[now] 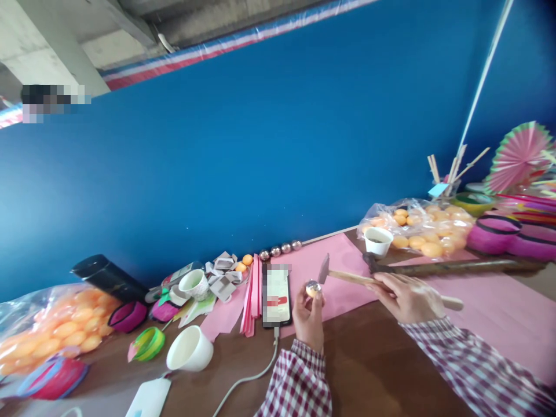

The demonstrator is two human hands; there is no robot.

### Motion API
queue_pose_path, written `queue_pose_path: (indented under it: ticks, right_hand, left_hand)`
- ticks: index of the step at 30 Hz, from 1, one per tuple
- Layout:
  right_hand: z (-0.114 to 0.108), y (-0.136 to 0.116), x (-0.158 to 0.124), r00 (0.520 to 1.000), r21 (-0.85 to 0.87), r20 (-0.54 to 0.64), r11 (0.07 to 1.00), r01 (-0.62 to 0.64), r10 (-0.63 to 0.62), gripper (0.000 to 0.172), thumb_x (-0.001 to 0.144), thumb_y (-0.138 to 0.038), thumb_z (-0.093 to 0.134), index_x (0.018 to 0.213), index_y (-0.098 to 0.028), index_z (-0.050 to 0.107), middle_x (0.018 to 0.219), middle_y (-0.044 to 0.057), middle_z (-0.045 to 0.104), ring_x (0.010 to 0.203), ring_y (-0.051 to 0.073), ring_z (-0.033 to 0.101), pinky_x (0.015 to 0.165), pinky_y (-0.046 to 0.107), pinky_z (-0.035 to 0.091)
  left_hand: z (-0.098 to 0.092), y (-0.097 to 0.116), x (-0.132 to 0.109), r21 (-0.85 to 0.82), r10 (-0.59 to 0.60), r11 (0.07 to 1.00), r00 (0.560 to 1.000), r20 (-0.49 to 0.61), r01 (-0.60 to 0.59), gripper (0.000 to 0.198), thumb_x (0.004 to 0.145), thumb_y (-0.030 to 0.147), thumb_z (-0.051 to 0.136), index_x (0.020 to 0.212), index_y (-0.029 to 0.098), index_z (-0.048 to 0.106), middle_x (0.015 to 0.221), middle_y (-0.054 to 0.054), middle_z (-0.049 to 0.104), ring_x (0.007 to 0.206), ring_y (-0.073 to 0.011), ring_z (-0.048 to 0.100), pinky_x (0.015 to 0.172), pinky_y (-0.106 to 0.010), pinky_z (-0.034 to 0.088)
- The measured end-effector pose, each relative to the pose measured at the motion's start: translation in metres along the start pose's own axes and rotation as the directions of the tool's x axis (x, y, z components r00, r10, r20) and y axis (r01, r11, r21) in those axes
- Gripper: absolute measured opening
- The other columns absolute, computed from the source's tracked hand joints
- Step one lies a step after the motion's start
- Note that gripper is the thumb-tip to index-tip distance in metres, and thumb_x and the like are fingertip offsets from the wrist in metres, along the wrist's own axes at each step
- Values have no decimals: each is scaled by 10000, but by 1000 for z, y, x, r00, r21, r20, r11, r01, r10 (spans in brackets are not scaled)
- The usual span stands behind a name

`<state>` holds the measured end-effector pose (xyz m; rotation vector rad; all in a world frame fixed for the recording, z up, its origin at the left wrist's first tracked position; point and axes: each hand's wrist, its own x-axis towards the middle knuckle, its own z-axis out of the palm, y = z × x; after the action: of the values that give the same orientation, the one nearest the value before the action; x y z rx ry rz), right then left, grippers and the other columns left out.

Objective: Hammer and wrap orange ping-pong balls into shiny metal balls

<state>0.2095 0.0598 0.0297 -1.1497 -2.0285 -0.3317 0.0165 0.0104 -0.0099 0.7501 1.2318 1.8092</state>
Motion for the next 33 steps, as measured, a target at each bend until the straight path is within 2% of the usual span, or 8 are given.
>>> queue_pose_path:
  ticks: [6, 12, 17, 25, 33]
  right_hand:
    - [3, -3, -3, 999, 17, -2, 999, 43, -43, 283, 825, -397, 435, 836, -186, 623, 708, 29, 658, 622, 130, 588, 611, 239, 355]
    - [8, -1, -6, 997, 10, 7, 997, 80, -80, 255, 818, -374, 457, 861, -185, 622, 759, 36, 669, 634, 141, 587, 621, 247, 362]
    - [10, 0, -6, 996, 11, -15, 996, 92, -92, 266, 816, -387, 454, 850, -186, 625, 732, 34, 665, 604, 131, 584, 608, 243, 360]
    - [12, 1, -7, 995, 4, -39, 995, 96, -95, 263, 821, -381, 445, 850, -187, 619, 756, 29, 667, 610, 134, 587, 598, 250, 356]
    - [13, 0, -8, 997, 20, -27, 997, 76, -76, 251, 820, -381, 455, 857, -188, 611, 766, 31, 670, 639, 146, 596, 610, 251, 368]
  left_hand:
    - [1, 0, -1, 24, -8, 1000, 1000, 12, 7, 443, 714, 334, 598, 1099, 133, 510, 819, -56, 588, 644, -90, 531, 630, -228, 431]
    - [3, 2, -2, -9, -17, 1000, 999, 33, 17, 427, 718, 331, 596, 1087, 133, 514, 811, -61, 589, 653, -99, 541, 632, -242, 436]
    - [8, 8, -5, -46, -46, 998, 999, -16, 45, 433, 670, 354, 638, 1030, 127, 553, 782, -57, 587, 644, -105, 551, 634, -253, 448]
    - [4, 2, -3, -70, -37, 997, 999, 27, 39, 412, 721, 324, 595, 1080, 139, 516, 840, -64, 580, 677, -99, 551, 663, -258, 457]
    - [6, 7, -6, -114, -63, 991, 997, 46, 68, 424, 725, 316, 595, 1098, 146, 490, 805, -53, 571, 665, -100, 554, 647, -260, 463]
